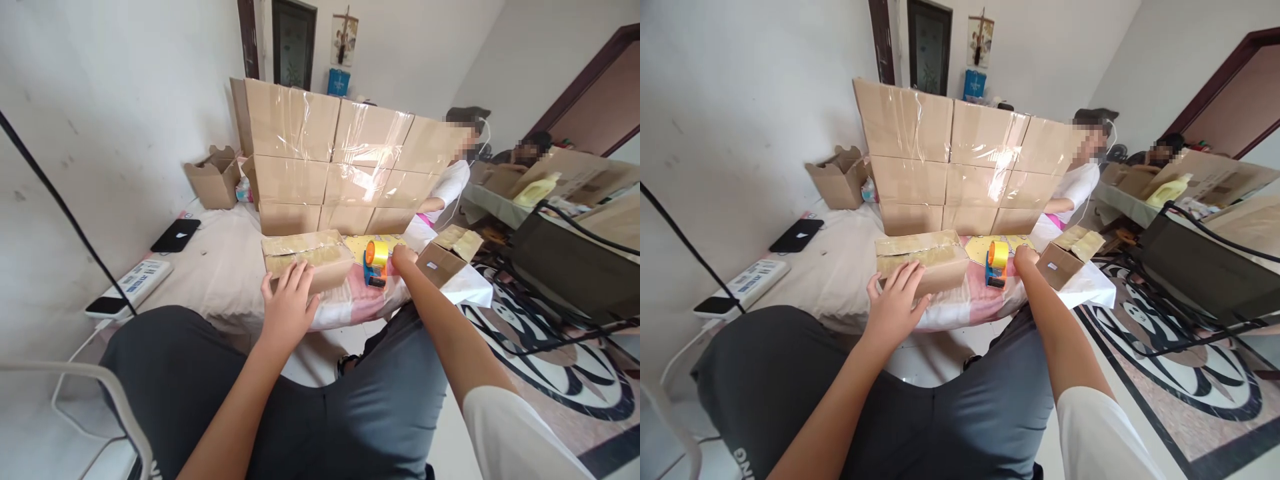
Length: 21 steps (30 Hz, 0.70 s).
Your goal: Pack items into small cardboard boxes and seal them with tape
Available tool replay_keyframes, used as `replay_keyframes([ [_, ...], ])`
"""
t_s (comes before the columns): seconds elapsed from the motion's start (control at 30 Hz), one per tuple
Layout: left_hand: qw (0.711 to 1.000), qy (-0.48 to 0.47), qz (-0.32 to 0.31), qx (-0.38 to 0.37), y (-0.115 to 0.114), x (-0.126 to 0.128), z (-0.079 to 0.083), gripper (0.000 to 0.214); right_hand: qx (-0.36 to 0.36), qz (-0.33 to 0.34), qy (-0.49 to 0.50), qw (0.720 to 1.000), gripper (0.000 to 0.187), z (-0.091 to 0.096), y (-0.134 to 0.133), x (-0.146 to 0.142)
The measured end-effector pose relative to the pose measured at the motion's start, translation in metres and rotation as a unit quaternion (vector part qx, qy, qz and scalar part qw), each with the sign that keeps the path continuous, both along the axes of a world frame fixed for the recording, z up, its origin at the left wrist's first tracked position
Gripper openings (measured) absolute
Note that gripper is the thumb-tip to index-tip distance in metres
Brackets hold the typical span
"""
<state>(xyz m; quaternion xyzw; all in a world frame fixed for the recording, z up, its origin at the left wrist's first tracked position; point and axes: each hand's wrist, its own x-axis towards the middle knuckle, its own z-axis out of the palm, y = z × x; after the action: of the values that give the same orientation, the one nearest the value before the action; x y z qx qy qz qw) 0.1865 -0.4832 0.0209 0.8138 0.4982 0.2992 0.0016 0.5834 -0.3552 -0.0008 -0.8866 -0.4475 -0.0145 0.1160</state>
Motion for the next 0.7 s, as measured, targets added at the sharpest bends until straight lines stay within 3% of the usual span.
replay_keyframes([
  [0.17,1.0,0.013,-0.004,0.002,0.0,-0.002,0.0,0.052,0.135,0.028,0.037,0.99,0.028,-0.008,-0.012,0.001],
  [0.33,1.0,0.013,-0.01,0.004,0.0,-0.004,0.002,0.05,0.249,0.044,0.11,0.961,0.04,0.0,-0.024,-0.003],
  [0.4,1.0,0.004,-0.017,0.011,0.001,-0.004,0.002,0.047,0.32,0.065,0.168,0.93,0.043,0.003,-0.037,-0.014],
  [0.47,0.999,-0.022,-0.014,0.019,0.005,-0.005,0.003,0.044,0.405,0.106,0.273,0.866,0.04,0.0,-0.053,-0.033],
  [0.53,0.997,-0.078,0.013,0.027,0.012,-0.006,0.002,0.038,0.443,0.147,0.371,0.803,0.037,-0.007,-0.069,-0.058],
  [0.7,0.969,-0.237,0.06,0.042,0.034,-0.014,-0.006,0.026,0.398,0.199,0.453,0.772,0.037,-0.031,-0.085,-0.122],
])
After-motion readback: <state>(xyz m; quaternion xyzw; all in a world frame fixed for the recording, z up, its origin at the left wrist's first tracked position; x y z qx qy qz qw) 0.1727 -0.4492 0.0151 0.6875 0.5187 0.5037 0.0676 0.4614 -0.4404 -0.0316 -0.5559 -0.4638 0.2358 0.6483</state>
